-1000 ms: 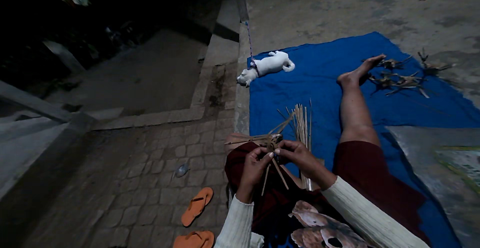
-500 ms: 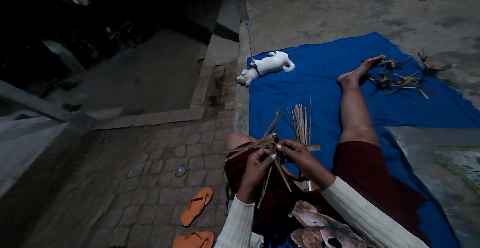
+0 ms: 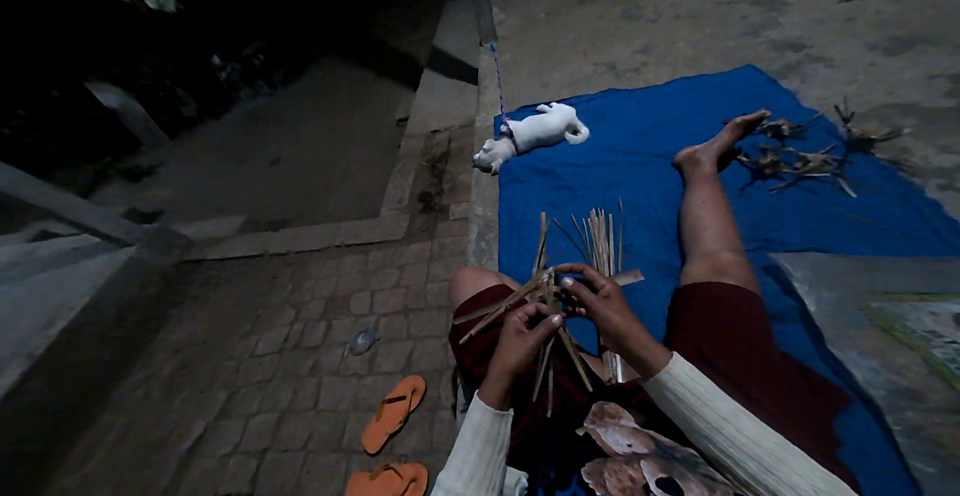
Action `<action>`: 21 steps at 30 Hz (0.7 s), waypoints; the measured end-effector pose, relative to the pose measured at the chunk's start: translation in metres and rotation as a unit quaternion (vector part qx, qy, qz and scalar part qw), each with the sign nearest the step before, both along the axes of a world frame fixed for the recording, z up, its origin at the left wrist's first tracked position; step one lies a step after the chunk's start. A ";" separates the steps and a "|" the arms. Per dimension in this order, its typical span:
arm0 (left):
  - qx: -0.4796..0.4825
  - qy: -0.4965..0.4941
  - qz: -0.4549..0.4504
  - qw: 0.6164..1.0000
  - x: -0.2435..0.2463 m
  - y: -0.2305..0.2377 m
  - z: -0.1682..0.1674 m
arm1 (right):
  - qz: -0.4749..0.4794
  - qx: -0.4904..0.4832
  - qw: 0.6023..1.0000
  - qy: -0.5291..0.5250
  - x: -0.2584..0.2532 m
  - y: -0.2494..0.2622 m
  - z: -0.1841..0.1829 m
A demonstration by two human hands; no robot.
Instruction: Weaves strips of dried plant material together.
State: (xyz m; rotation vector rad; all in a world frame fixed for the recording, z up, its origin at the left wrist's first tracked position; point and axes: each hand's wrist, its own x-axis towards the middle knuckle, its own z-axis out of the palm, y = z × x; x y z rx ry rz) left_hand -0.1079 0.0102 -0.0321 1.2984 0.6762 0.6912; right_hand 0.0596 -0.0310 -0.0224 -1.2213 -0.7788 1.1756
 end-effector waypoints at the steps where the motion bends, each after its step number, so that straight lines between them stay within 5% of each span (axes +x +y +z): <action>1: 0.002 0.000 0.002 1.000 0.000 0.000 0.000 | 0.001 0.005 1.000 0.000 0.000 -0.001 0.001; 21: -0.005 -0.016 0.093 0.996 0.004 0.001 0.010 | 0.001 0.064 0.996 -0.069 0.001 -0.001 -0.002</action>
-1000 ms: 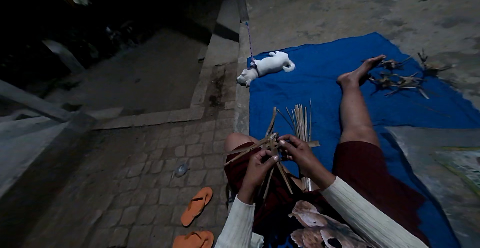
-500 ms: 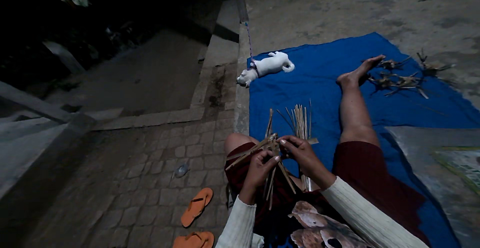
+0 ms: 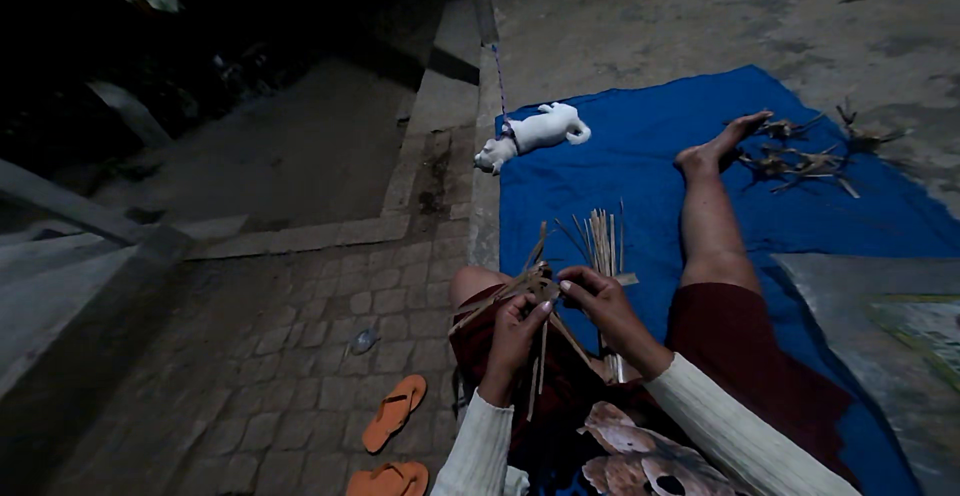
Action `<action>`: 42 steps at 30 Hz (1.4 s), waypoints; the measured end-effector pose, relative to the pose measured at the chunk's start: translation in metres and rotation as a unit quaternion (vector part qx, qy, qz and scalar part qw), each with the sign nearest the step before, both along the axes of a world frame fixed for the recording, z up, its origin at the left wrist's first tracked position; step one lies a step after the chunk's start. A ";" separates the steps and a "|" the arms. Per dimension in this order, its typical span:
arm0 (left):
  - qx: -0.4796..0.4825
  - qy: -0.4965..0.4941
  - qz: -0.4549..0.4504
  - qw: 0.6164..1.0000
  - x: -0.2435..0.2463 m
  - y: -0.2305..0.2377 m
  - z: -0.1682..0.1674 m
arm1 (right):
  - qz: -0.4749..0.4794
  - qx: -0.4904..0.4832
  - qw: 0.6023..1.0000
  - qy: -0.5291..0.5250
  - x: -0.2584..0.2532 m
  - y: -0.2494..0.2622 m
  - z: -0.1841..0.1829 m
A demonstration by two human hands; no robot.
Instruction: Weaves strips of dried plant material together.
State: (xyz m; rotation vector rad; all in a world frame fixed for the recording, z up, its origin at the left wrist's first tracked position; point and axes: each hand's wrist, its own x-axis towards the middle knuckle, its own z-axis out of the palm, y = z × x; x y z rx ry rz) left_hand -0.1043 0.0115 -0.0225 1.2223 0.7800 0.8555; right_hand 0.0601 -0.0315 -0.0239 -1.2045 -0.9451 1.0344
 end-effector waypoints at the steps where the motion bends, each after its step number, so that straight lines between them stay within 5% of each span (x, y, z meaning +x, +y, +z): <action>1: 0.001 -0.004 0.016 1.000 0.000 0.001 0.000 | -0.006 0.005 1.000 -0.003 0.001 0.000 -0.001; 21: 0.034 -0.037 0.147 0.988 -0.027 0.031 -0.003 | 0.033 -0.017 0.999 0.003 0.002 0.000 -0.001; 30: 0.192 0.119 0.229 0.947 -0.034 0.035 -0.013 | -0.133 0.104 0.956 -0.241 0.000 0.000 0.005; 42: 0.188 0.073 0.036 0.979 -0.017 0.015 -0.003 | -0.061 0.175 0.928 -0.322 -0.010 -0.002 0.010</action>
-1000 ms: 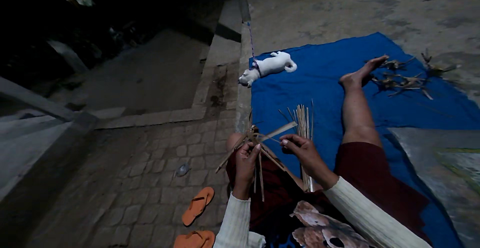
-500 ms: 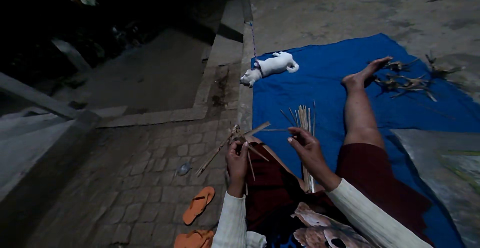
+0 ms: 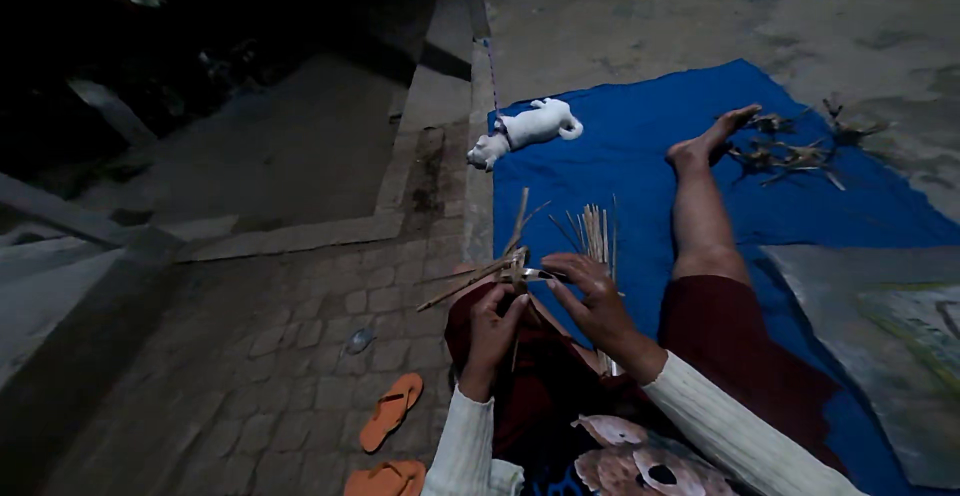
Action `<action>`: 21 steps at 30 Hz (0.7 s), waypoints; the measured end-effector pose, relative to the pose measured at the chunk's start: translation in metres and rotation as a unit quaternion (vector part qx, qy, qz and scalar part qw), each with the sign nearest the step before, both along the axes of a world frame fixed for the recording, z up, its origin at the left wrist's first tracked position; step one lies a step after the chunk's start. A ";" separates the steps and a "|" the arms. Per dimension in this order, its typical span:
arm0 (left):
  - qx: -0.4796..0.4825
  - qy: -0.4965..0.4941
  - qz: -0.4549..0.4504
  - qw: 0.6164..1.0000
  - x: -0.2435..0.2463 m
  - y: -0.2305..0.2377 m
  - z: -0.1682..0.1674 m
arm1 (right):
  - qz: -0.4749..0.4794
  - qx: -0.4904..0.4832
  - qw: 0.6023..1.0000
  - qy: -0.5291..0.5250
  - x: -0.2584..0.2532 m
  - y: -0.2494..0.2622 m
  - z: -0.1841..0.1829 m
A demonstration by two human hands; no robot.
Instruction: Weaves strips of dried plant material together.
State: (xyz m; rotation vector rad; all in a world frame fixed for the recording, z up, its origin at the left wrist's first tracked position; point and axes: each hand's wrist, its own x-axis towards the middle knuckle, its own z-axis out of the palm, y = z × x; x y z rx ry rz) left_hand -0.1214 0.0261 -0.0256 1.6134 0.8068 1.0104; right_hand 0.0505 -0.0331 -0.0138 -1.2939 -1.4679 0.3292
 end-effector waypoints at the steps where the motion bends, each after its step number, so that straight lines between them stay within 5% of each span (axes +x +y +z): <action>1: -0.001 -0.002 -0.010 1.000 0.000 0.000 0.000 | 0.003 -0.009 1.000 0.002 0.000 -0.001 0.001; 9: 0.001 0.007 -0.024 1.000 0.002 -0.003 0.002 | 0.032 -0.092 0.995 0.039 0.003 -0.003 0.001; 21: -0.018 -0.004 -0.038 0.999 0.002 -0.005 0.006 | 0.128 -0.182 0.932 0.285 0.001 -0.002 0.007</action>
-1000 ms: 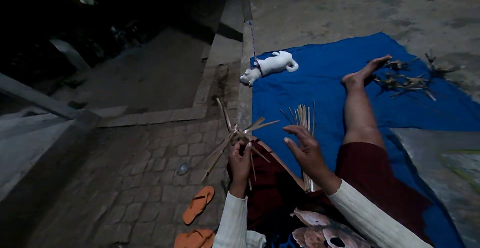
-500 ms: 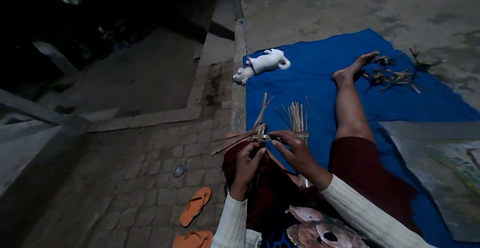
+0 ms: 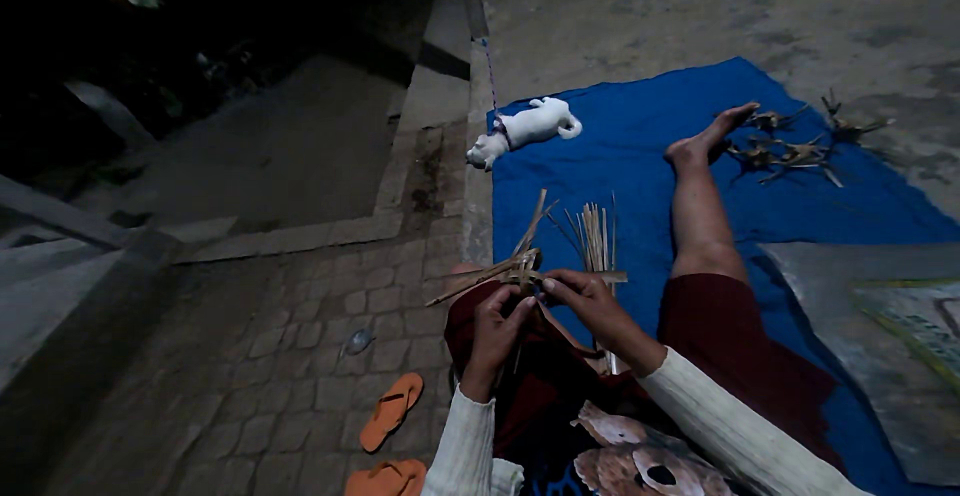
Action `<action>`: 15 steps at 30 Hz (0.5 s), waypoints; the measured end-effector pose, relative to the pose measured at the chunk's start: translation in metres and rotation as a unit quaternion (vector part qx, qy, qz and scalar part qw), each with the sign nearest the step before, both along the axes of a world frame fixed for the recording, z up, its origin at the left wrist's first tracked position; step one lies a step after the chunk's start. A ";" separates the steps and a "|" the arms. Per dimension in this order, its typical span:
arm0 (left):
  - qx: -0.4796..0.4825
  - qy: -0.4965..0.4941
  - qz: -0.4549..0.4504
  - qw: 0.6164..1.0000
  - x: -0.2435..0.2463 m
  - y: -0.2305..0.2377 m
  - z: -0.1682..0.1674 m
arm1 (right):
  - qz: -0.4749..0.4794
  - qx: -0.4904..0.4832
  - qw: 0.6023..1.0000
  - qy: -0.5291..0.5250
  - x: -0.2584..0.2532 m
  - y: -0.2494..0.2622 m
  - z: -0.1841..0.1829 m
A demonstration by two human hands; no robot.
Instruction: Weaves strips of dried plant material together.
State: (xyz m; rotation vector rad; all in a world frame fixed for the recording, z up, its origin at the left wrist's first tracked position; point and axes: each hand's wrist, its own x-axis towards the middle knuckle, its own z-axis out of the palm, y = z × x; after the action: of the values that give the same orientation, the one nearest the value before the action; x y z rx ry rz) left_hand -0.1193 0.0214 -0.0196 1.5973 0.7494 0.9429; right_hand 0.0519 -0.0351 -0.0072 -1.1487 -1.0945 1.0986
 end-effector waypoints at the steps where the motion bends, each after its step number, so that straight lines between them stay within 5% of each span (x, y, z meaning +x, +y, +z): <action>1: 0.000 0.000 0.000 1.000 0.000 0.000 -0.001 | -0.001 -0.002 1.000 0.015 0.000 0.000 0.000; 15: -0.084 -0.052 -0.007 0.995 0.001 0.000 0.004 | 0.060 -0.013 0.993 -0.096 0.003 -0.002 0.001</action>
State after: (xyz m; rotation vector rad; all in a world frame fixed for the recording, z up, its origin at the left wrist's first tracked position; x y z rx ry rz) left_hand -0.1185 0.0210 -0.0155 1.3941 0.7259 0.9210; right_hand 0.0549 -0.0369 -0.0065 -1.2414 -1.3160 1.1162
